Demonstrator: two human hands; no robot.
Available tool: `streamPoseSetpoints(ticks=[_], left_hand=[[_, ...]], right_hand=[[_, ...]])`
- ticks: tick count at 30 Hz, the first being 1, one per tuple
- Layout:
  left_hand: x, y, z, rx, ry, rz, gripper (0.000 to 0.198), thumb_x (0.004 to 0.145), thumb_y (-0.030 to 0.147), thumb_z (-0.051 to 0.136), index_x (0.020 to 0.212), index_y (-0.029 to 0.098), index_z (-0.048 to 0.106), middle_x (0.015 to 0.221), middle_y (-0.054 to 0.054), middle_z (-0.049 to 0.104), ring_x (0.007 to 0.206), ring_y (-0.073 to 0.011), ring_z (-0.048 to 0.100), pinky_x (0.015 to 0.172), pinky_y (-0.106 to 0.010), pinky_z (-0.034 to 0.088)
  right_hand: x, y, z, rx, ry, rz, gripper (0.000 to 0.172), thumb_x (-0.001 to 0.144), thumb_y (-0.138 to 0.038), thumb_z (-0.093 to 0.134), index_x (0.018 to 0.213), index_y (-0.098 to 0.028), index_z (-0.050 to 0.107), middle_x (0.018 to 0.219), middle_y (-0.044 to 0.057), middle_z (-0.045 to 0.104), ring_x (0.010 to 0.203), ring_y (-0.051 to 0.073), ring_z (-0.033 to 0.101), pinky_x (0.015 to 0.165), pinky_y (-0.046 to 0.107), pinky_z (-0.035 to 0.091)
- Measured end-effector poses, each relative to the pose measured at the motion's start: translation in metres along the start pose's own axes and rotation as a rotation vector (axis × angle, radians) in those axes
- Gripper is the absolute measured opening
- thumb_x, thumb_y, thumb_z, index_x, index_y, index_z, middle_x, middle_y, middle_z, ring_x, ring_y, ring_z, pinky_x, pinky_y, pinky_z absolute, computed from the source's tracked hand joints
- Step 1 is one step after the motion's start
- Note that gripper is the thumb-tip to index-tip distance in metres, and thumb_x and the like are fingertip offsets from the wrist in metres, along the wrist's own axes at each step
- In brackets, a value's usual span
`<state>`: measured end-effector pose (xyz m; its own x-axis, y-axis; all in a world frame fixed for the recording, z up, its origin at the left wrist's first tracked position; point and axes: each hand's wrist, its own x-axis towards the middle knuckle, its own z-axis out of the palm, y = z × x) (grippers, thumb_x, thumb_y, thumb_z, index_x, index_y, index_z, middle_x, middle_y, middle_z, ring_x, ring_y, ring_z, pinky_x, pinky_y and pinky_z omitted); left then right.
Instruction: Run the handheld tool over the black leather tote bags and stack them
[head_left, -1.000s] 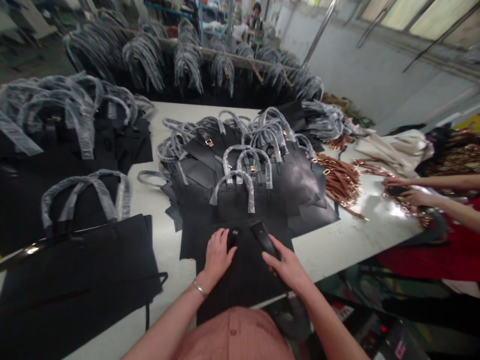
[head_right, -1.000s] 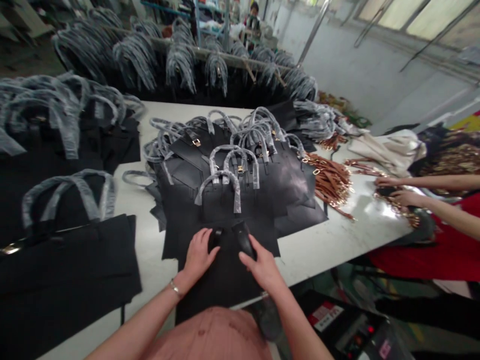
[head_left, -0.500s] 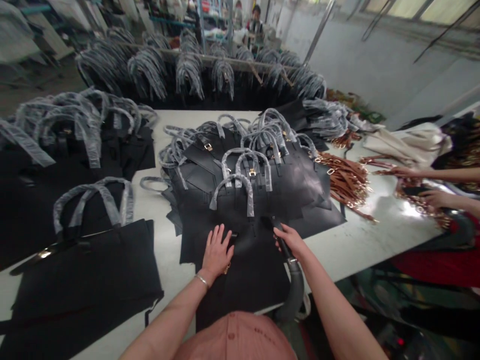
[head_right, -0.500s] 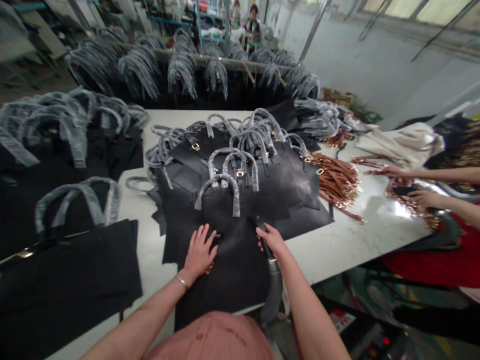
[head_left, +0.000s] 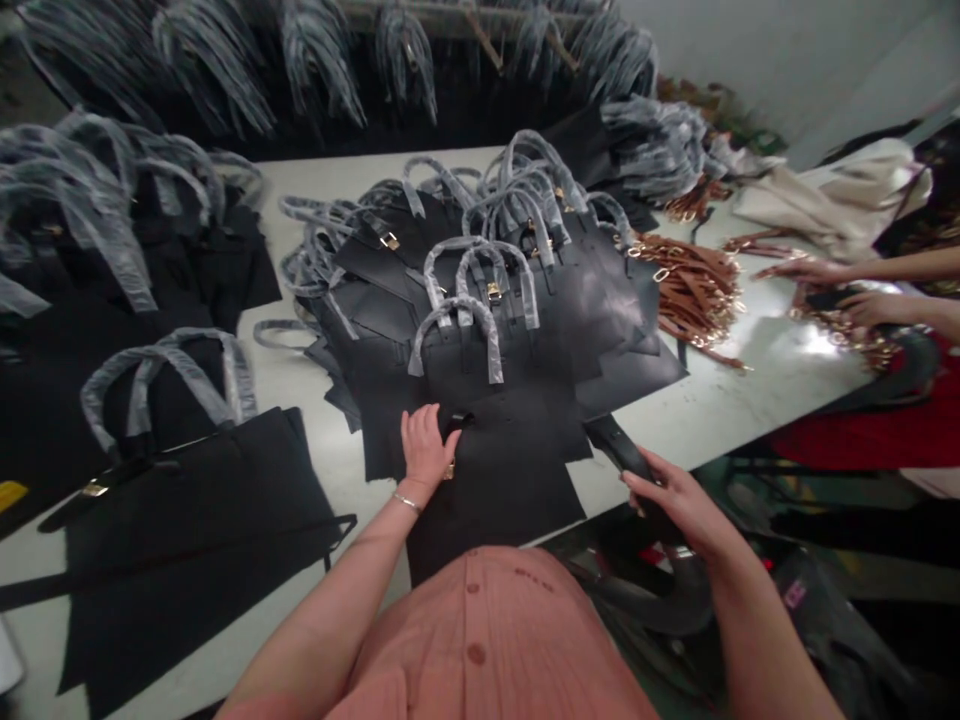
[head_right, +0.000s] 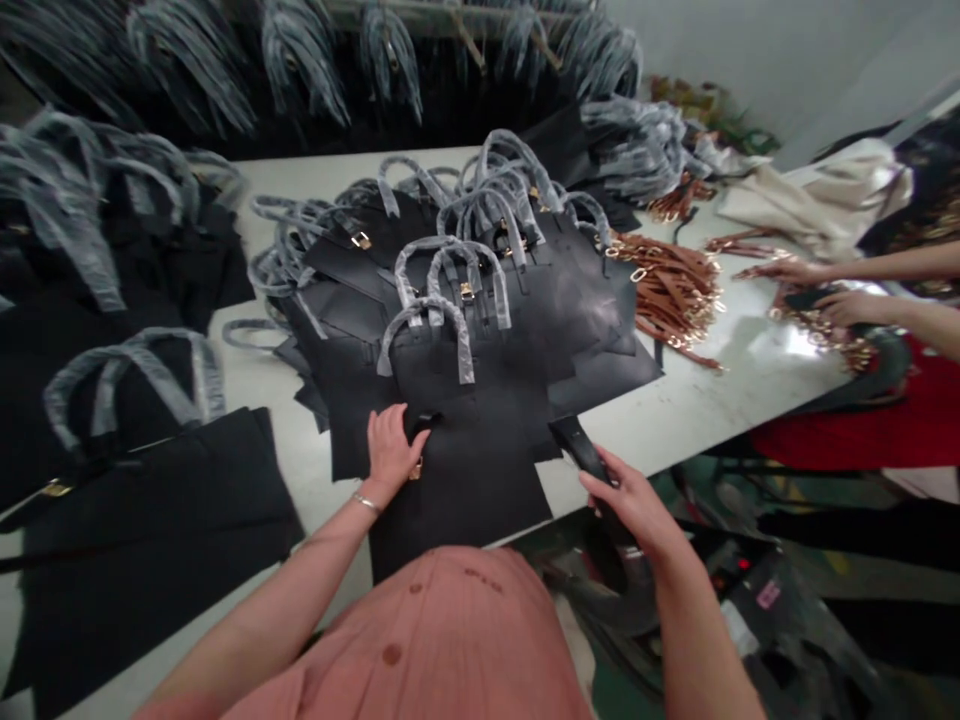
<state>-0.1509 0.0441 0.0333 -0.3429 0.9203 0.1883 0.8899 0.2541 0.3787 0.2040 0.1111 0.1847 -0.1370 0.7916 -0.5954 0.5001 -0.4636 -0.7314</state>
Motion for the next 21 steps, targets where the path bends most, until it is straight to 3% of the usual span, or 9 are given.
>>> streamPoseSetpoints(ticks=[4, 9, 12, 17, 21], left_hand=[[0.020, 0.002, -0.022, 0.195, -0.088, -0.228, 0.078, 0.073, 0.059, 0.066, 0.127, 0.008, 0.042, 0.121, -0.022, 0.055, 0.116, -0.0363, 0.050, 0.102, -0.051, 0.031], [0.036, 0.002, -0.040, 0.227, -0.288, -0.400, 0.066, 0.066, 0.060, 0.073, 0.104, 0.012, 0.053, 0.094, -0.015, 0.067, 0.096, -0.0323, 0.062, 0.087, -0.041, 0.041], [0.039, -0.005, -0.043, 0.137, -0.371, -0.420, 0.057, 0.069, 0.055, 0.074, 0.103, 0.013, 0.054, 0.092, -0.015, 0.069, 0.092, -0.0299, 0.066, 0.079, -0.034, 0.044], [0.028, -0.036, -0.053, -0.074, -0.298, -0.353, 0.053, 0.071, 0.045, 0.076, 0.112, 0.018, 0.055, 0.102, -0.011, 0.070, 0.096, -0.0273, 0.066, 0.076, -0.030, 0.046], [0.019, -0.074, -0.086, -0.188, -0.221, -0.348, 0.047, 0.070, 0.041, 0.077, 0.110, 0.022, 0.060, 0.104, -0.005, 0.070, 0.096, -0.0234, 0.066, 0.079, -0.027, 0.046]], right_hand=[[-0.026, 0.031, -0.002, 0.052, 0.081, 0.129, 0.083, 0.067, -0.049, 0.073, 0.137, -0.014, 0.045, 0.055, -0.005, 0.059, 0.047, 0.014, 0.054, 0.044, 0.024, 0.041], [-0.030, 0.060, 0.012, 0.132, 0.087, 0.200, 0.092, 0.064, -0.050, 0.076, 0.140, -0.014, 0.040, 0.056, -0.004, 0.060, 0.049, 0.015, 0.055, 0.046, 0.026, 0.044], [-0.021, 0.068, 0.021, 0.140, 0.036, 0.178, 0.089, 0.066, -0.050, 0.075, 0.140, -0.016, 0.040, 0.057, -0.004, 0.061, 0.051, 0.014, 0.055, 0.047, 0.024, 0.044], [-0.017, 0.069, 0.027, 0.141, 0.004, 0.172, 0.084, 0.065, -0.049, 0.077, 0.135, -0.014, 0.046, 0.058, -0.005, 0.061, 0.051, 0.015, 0.057, 0.046, 0.024, 0.043], [-0.015, 0.084, 0.024, 0.126, 0.038, 0.209, 0.090, 0.062, -0.052, 0.077, 0.138, -0.018, 0.042, 0.053, -0.004, 0.060, 0.048, 0.017, 0.059, 0.043, 0.026, 0.045]])
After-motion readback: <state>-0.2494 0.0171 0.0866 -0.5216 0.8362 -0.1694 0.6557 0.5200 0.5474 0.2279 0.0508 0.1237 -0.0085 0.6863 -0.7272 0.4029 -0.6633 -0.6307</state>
